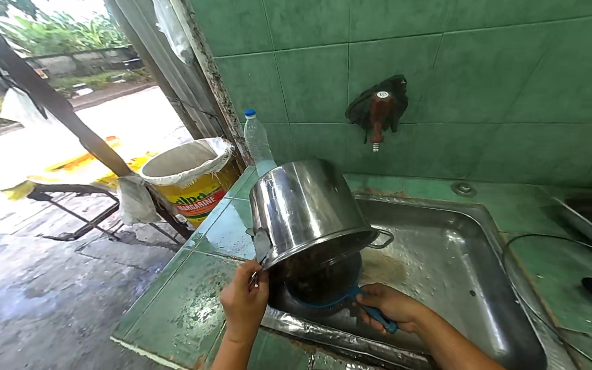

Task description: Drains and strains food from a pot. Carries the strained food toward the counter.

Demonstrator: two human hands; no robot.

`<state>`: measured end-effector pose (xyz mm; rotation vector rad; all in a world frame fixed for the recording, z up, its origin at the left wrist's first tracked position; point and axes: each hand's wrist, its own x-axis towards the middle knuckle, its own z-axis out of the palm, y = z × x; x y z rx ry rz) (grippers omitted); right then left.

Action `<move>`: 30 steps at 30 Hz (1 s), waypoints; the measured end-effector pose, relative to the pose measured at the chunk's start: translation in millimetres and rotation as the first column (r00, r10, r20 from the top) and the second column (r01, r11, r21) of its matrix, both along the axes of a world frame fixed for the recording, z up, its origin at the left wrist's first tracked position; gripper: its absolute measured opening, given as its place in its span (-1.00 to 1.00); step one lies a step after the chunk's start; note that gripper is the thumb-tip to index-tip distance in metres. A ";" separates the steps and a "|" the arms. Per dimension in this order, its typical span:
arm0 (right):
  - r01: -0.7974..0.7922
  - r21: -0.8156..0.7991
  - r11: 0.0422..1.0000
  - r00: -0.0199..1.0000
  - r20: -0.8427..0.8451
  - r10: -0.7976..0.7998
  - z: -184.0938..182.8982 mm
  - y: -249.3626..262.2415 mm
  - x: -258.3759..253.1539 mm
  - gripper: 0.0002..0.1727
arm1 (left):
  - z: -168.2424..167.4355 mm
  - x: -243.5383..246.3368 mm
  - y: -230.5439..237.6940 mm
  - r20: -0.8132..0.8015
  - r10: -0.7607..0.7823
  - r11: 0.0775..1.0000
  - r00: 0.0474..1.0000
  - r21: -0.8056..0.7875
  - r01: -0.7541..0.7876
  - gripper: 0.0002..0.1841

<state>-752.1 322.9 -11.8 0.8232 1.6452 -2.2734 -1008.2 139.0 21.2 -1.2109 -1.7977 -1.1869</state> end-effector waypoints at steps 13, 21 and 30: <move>0.919 0.100 0.381 0.393 -0.318 -0.863 34.5 47.0 -25.3 -0.49 | -3.2 11.5 14.5 0.006 -0.041 0.999 0.999 0.035 0.041 -0.84; 0.889 -0.447 0.103 -0.056 -0.328 -0.943 28.3 70.6 -53.2 -0.57 | 15.3 13.4 16.3 -0.106 -0.183 0.982 0.977 0.035 0.188 -0.88; 0.863 -0.497 0.089 -0.049 -0.258 -0.965 20.5 70.2 -55.4 -0.62 | 20.7 20.3 13.3 -0.168 -0.199 0.977 0.965 0.041 0.209 -0.91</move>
